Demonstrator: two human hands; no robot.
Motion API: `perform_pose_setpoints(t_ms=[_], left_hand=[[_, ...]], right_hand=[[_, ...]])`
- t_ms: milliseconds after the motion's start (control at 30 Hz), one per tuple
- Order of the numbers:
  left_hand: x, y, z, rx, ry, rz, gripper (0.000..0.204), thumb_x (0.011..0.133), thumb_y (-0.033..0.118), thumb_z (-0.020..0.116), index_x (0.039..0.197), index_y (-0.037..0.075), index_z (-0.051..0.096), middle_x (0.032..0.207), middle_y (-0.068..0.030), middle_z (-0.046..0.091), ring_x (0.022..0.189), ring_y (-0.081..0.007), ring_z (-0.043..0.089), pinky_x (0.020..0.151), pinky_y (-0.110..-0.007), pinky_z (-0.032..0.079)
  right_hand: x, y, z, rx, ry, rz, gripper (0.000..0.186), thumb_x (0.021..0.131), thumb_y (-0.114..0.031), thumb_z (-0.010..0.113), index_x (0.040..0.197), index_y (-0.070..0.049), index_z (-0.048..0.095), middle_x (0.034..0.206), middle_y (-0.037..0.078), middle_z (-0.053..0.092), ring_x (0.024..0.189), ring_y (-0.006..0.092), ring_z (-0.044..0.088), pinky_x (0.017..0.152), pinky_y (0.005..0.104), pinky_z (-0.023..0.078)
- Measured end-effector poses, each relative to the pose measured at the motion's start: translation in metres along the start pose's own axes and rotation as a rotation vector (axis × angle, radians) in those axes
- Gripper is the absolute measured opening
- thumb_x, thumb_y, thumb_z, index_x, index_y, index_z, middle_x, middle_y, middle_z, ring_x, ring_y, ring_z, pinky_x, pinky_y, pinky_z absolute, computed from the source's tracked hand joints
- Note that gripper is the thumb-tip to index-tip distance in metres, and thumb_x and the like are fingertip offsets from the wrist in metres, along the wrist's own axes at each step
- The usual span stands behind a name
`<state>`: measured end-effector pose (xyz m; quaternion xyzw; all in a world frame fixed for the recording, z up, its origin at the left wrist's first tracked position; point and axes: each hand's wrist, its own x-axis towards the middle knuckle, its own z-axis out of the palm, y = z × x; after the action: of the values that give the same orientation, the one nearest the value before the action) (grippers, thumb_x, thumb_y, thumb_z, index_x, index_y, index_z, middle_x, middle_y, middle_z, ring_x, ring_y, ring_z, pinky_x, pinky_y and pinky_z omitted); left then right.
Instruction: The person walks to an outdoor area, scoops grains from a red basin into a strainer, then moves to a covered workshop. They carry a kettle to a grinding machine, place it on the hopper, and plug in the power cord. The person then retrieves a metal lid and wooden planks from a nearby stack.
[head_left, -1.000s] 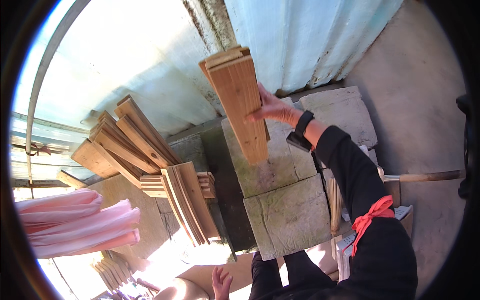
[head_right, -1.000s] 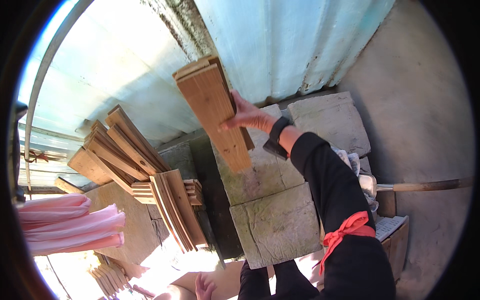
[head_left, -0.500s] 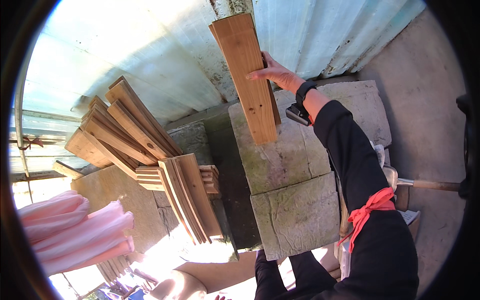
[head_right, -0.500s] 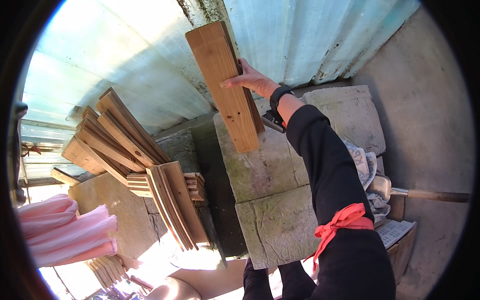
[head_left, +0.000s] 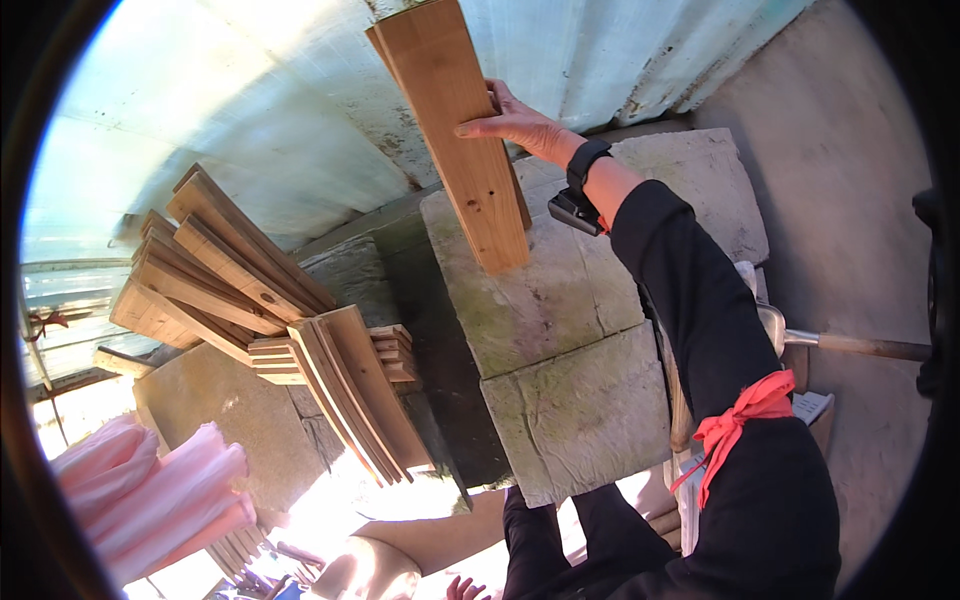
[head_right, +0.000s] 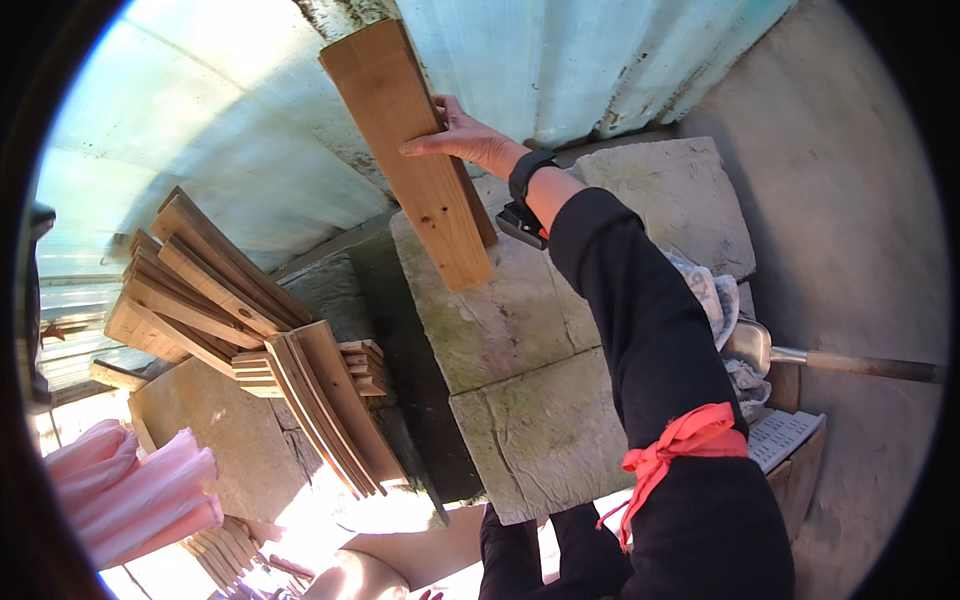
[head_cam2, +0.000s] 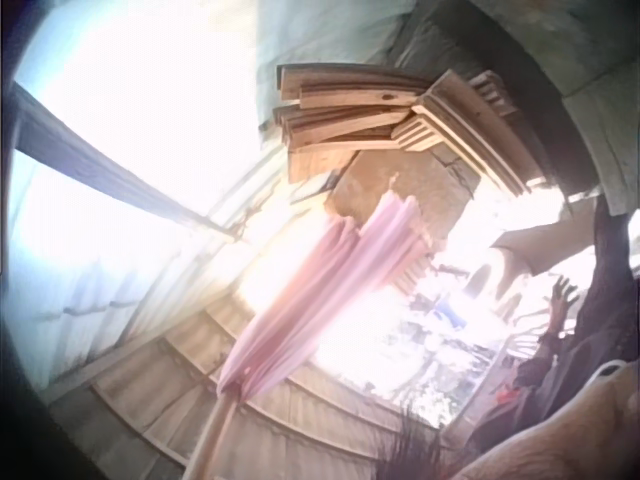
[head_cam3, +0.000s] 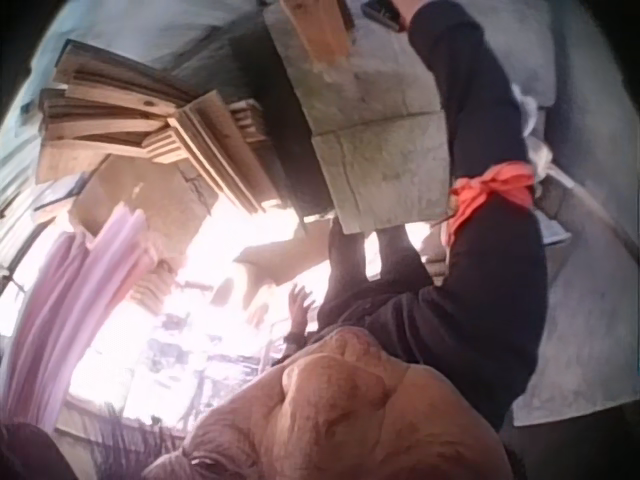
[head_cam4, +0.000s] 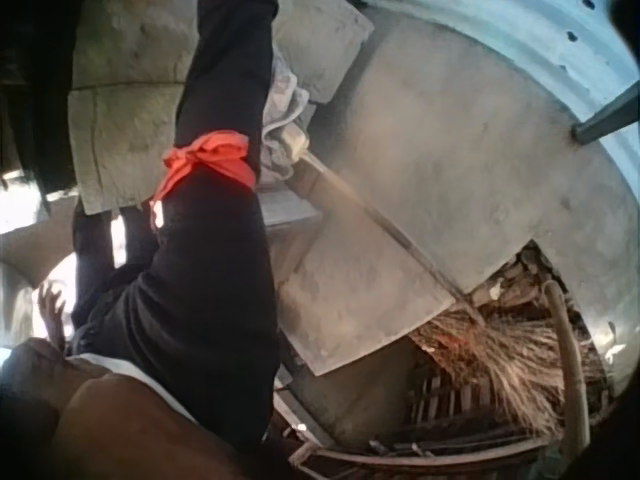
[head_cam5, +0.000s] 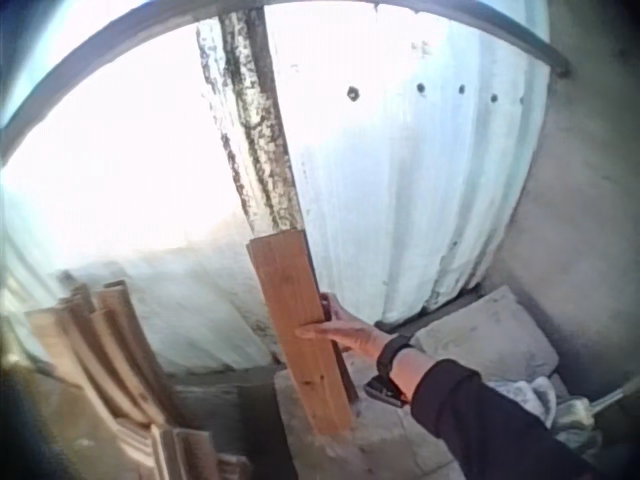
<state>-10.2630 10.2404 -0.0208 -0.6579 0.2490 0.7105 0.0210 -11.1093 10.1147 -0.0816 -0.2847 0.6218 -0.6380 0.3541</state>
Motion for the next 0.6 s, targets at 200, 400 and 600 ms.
perform_pose_setpoints(t_ms=[200, 400, 600], left_hand=[[0.002, 0.043, 0.027, 0.182, 0.136, 0.067, 0.05, 0.093, 0.013, 0.052, 0.138, 0.006, 0.03, 0.127, -0.0141, 0.044, 0.111, -0.027, 0.053, 0.086, -0.038, 0.052], [0.013, 0.064, 0.021, 0.281, -0.024, 0.113, 0.045, 0.091, 0.003, 0.047, 0.135, 0.0, 0.034, 0.135, -0.0115, 0.034, 0.117, -0.0262, 0.048, 0.088, -0.038, 0.052], [0.033, 0.07, 0.012, 0.697, -0.002, 0.108, 0.041, 0.088, 0.005, 0.049, 0.129, -0.002, 0.045, 0.141, -0.0163, 0.029, 0.121, -0.0316, 0.043, 0.092, -0.038, 0.048]], right_hand=[[-0.01, 0.017, 0.012, -0.014, 0.033, 0.015, 0.117, 0.062, -0.037, 0.084, 0.146, -0.008, 0.008, 0.137, 0.014, 0.038, 0.129, 0.0254, 0.034, 0.109, 0.0358, 0.024], [-0.019, 0.036, 0.019, -0.281, 0.24, -0.077, 0.118, 0.063, -0.046, 0.081, 0.145, -0.005, 0.007, 0.141, 0.021, 0.031, 0.133, 0.0307, 0.029, 0.11, 0.0389, 0.025], [-0.155, 0.049, 0.051, -0.336, 0.511, -0.183, 0.104, 0.068, -0.05, 0.074, 0.142, -0.001, 0.02, 0.138, 0.022, 0.033, 0.132, 0.0349, 0.028, 0.11, 0.0413, 0.024]])
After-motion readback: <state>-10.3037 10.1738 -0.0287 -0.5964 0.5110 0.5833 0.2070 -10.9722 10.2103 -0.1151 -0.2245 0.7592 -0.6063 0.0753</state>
